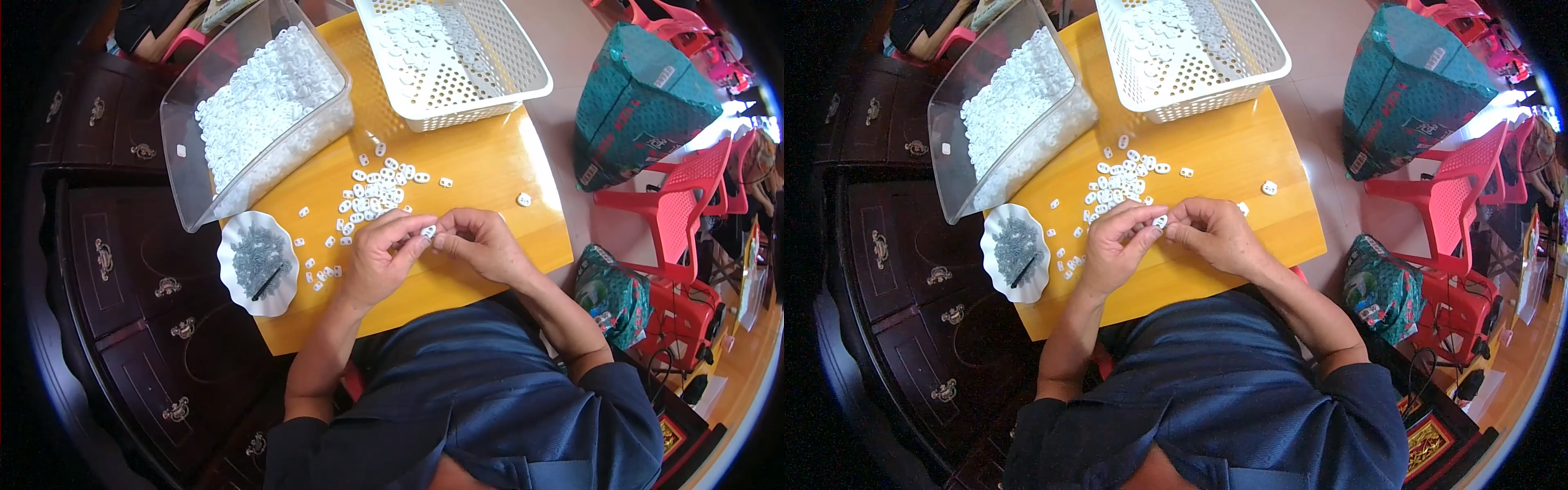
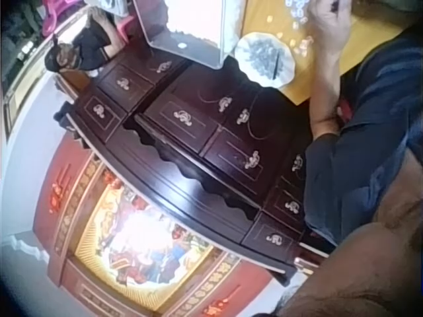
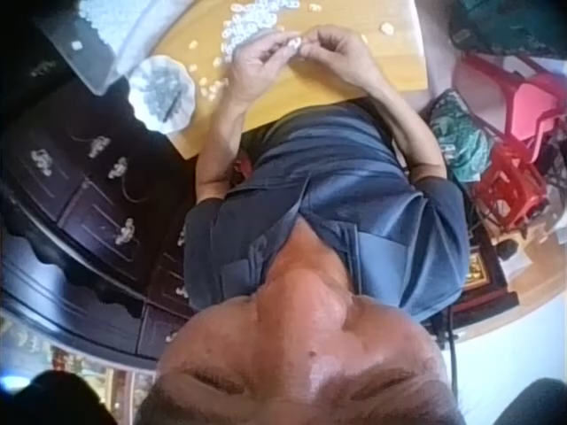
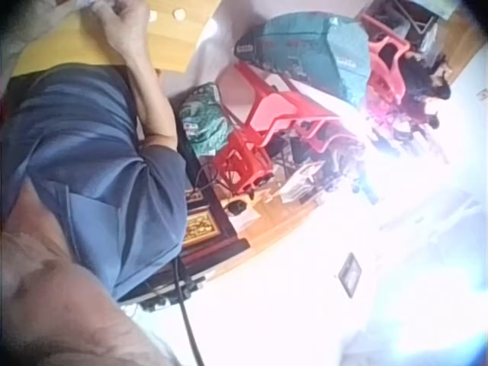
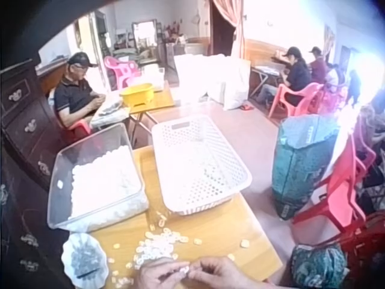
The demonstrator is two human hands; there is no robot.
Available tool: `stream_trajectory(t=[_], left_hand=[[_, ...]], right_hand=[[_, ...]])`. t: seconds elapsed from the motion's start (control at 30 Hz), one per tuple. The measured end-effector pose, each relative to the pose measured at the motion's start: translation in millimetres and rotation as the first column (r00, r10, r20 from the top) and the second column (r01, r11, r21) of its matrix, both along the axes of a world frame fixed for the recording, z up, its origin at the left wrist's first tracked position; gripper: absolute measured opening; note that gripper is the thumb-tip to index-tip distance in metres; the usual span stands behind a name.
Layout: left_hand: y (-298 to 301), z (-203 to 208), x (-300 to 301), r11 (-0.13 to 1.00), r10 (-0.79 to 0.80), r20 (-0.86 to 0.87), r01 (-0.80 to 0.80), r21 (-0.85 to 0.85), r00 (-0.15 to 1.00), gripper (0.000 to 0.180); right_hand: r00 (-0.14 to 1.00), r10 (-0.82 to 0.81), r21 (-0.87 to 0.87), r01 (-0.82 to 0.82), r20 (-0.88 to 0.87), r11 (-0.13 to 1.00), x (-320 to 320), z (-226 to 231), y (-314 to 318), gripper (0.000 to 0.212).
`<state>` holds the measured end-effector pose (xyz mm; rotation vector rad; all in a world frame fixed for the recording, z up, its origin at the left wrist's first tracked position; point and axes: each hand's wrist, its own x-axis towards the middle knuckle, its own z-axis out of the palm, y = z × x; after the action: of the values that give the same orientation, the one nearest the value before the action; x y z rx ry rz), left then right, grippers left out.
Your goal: Assembling small white plastic components by manually inserting metal pins into them.
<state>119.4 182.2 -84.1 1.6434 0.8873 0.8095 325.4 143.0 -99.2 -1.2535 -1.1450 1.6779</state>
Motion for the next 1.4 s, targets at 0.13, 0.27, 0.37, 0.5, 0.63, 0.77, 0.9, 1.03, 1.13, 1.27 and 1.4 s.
stream_trajectory(t=[0.13, 0.27, 0.37, 0.5, 0.63, 0.77, 0.9, 1.03, 1.13, 1.27, 1.4], left_hand=[[2.4, 4.2, -0.6, 0.999, -0.001, -0.035, 0.003, 0.054, 0.999, 0.028], [3.8, 5.5, -2.9, 0.995, -0.008, -0.056, 0.014, 0.097, 0.998, 0.028], [3.1, 7.5, -3.0, 0.995, -0.019, -0.067, 0.025, 0.093, 0.998, 0.028], [0.7, 3.9, 0.1, 0.998, -0.013, -0.030, 0.015, 0.059, 0.999, 0.027], [1.8, -11.2, 6.3, 0.996, 0.069, 0.011, -0.070, 0.062, 0.998, 0.025], [10.0, -8.8, 14.1, 0.981, 0.155, -0.160, -0.132, 0.144, 0.975, 0.026], [11.4, 3.1, 7.8, 0.881, 0.172, -0.344, 0.012, 0.473, 0.923, 0.023], [12.7, 25.4, -8.7, 0.839, 0.193, -0.540, 0.148, 0.524, 0.819, 0.020], [8.7, 53.4, -21.8, 0.843, 0.172, -0.600, 0.198, 0.500, 0.781, 0.019], [1.8, 91.7, -27.0, 0.864, 0.208, -0.530, 0.099, 0.494, 0.822, 0.017], [3.7, 121.5, -15.2, 0.926, 0.125, -0.241, -0.027, 0.376, 0.962, 0.015]], right_hand=[[1.000, -0.015, -0.024, 0.015, -0.019, 1.000, -1.8, 1.5, 0.8, 0.012], [1.000, -0.013, -0.029, 0.013, 0.002, 0.999, -3.4, 0.5, 1.5, 0.011], [1.000, -0.022, -0.026, 0.021, -0.014, 0.999, -4.3, 0.7, 0.3, 0.011], [1.000, -0.005, -0.024, 0.006, 0.010, 1.000, 0.7, 1.2, 0.4, 0.011], [1.000, 0.010, -0.013, -0.010, 0.027, 1.000, 7.4, -3.8, 4.7, 0.010], [0.995, -0.065, -0.012, 0.064, -0.073, 0.998, 12.8, -8.7, 6.4, 0.009], [0.998, -0.040, 0.012, 0.040, -0.056, 0.999, 7.8, 14.0, 8.9, 0.010], [0.995, -0.088, 0.018, 0.087, 0.055, 0.996, -9.9, 48.1, 7.3, 0.014], [0.996, -0.092, -0.030, 0.091, -0.019, 0.995, -24.7, 76.3, 1.5, 0.013], [0.997, -0.069, -0.018, 0.068, -0.021, 0.998, -29.7, 103.0, -1.0, 0.012], [0.996, -0.085, 0.032, 0.084, 0.024, 0.996, -18.9, 108.4, -4.1, 0.012]])
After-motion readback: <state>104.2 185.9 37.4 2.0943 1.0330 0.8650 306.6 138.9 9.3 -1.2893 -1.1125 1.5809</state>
